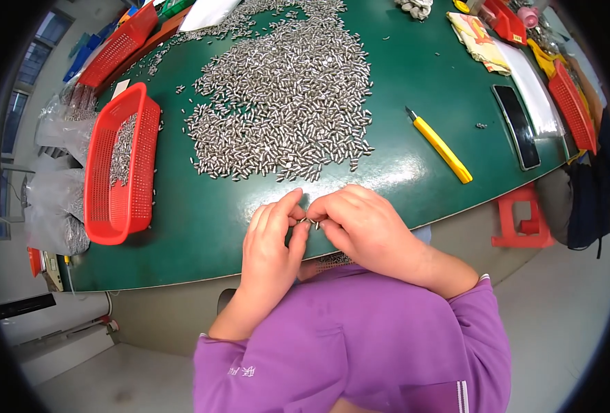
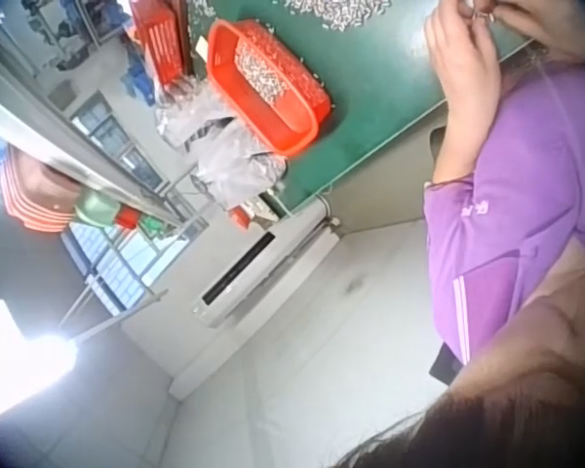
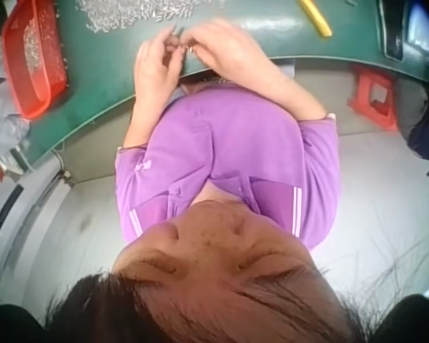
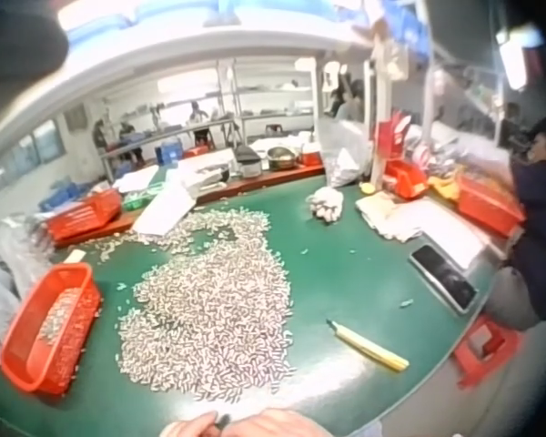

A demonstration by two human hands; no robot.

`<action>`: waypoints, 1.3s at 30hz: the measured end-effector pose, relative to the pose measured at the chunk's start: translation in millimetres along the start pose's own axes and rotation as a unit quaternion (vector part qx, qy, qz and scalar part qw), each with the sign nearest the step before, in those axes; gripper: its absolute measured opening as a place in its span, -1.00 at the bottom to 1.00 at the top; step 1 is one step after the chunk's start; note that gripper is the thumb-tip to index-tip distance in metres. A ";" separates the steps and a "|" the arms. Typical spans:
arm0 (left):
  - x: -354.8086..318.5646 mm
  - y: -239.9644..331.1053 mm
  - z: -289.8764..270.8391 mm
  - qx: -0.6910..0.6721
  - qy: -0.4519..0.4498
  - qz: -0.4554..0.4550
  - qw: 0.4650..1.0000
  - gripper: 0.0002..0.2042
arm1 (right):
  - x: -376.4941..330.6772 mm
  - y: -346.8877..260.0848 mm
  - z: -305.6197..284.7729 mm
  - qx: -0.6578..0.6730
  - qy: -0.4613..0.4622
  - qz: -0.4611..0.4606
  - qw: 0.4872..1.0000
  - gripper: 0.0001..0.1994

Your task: Inspecting and sorting small metal electronic components on a workbench.

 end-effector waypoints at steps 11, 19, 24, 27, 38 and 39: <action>-6.7 4.7 -4.3 0.027 -0.008 0.009 1.000 -0.42 | 1.5 -5.4 4.7 -0.066 0.016 -0.007 0.998 -0.75; -3.9 1.0 -2.1 0.018 0.024 0.021 0.999 -0.40 | 5.3 -7.8 2.4 -0.033 0.003 -0.020 0.999 -0.73; -3.8 -0.5 -4.0 -0.009 0.011 0.017 1.000 -0.38 | 7.1 -3.2 3.4 -0.049 -0.016 0.006 0.999 -0.71; -2.9 -2.0 -4.8 -0.026 0.006 0.009 1.000 -0.36 | 9.0 -0.1 5.7 -0.035 -0.011 -0.004 0.999 -0.73; -1.4 -6.9 -11.9 -0.023 0.020 -0.025 0.999 -0.35 | 4.8 -0.2 0.1 -0.076 0.023 0.007 0.997 -0.80; -0.7 -7.9 -11.4 -0.024 0.019 -0.024 0.999 -0.35 | 4.6 -0.1 0.9 -0.079 0.020 0.003 0.997 -0.79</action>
Point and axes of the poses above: each hand's wrist, its own x-axis towards the middle knuckle, its own z-axis out of the palm, y = z × x, the point moved 8 cm from there along x, towards the middle knuckle, and after that the axes turned 1 degree about z, right-handed, at the moved point
